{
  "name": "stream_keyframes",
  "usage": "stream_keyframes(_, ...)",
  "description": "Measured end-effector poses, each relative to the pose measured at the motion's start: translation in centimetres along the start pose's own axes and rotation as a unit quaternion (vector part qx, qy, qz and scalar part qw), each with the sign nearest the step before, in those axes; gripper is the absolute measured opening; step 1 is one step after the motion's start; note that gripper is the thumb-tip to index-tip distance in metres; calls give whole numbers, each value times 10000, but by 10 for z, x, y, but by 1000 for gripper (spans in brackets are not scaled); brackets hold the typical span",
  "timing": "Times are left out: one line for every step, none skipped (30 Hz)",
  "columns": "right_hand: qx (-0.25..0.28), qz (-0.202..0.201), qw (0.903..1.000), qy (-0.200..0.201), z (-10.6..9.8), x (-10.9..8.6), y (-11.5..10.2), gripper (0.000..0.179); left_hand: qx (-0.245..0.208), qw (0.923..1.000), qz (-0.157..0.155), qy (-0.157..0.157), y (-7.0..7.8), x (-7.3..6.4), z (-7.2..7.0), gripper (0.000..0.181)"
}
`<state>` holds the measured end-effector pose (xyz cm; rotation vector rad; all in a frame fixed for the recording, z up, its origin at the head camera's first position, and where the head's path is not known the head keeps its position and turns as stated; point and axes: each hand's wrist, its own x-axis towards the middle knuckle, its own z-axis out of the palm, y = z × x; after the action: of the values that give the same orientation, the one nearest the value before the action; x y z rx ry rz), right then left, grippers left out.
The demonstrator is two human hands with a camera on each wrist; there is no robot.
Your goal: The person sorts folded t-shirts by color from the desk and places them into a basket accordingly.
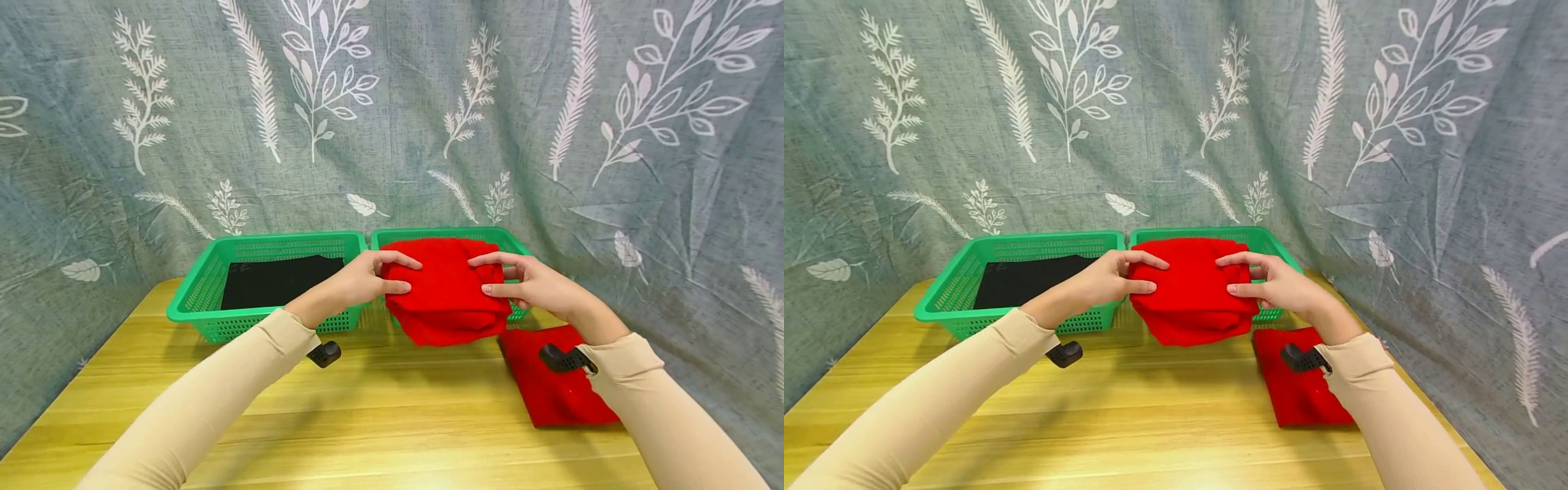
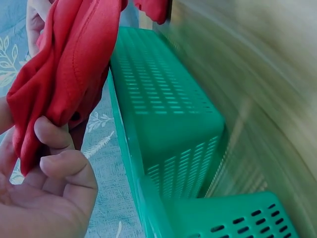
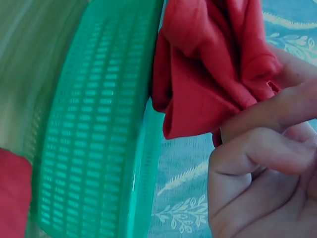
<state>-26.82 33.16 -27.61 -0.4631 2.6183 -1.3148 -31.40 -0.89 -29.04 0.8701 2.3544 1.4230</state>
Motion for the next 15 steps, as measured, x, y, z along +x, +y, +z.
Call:
stream_keyframes(-9, 28, 10000, 14, -2, 1, 0, 54, -32, 10000, -18, 12, 0, 3, 0, 39)
stream_keyframes(-22, 60, 10000, 32, -4, 3, 1, 53, -68, 10000, -39, 26, 0, 6, 1, 38)
stream_keyframes(-28, 84, 9999, 50, -7, 5, 2, 53, -119, 9999, -54, 36, 0, 8, 1, 38)
stream_keyframes(-36, 100, 9999, 62, -9, 7, 3, 53, -171, 9998, -73, 43, 0, 11, 1, 38)
stream_keyframes(-36, 117, 9999, 71, -11, 9, 3, 53, -215, 9997, -96, 54, 0, 14, 2, 37)
stream_keyframes(-41, 123, 9999, 81, -13, 11, 4, 54, -259, 9996, -114, 69, -1, 17, 2, 37)
stream_keyframes(-55, 126, 9999, 92, -15, 12, 4, 54, -291, 9994, -143, 82, -1, 19, 3, 37)
stream_keyframes(-36, 124, 9999, 96, -17, 14, 4, 54, -312, 9993, -159, 99, -1, 22, 3, 37)
stream_keyframes(-20, 137, 9999, 103, -19, 15, 4, 54, -336, 9992, -182, 115, -1, 24, 3, 37)
stream_keyframes(-19, 139, 9998, 117, -21, 17, 3, 54, -342, 9991, -206, 138, -1, 26, 3, 37)
stream_keyframes(-9, 157, 9998, 139, -22, 18, 3, 54, -350, 9990, -218, 166, -1, 29, 3, 37)
stream_keyframes(-8, 156, 9998, 158, -24, 20, 3, 54, -379, 9988, -232, 198, 0, 31, 3, 37)
stream_keyframes(12, 164, 9997, 189, -25, 22, 3, 54, -404, 9986, -238, 225, 0, 34, 3, 38)
stream_keyframes(30, 170, 9996, 222, -26, 24, 2, 55, -435, 9984, -241, 255, 1, 35, 3, 38)
stream_keyframes(31, 173, 9995, 258, -27, 26, 3, 55, -465, 9982, -238, 284, 1, 37, 3, 38)
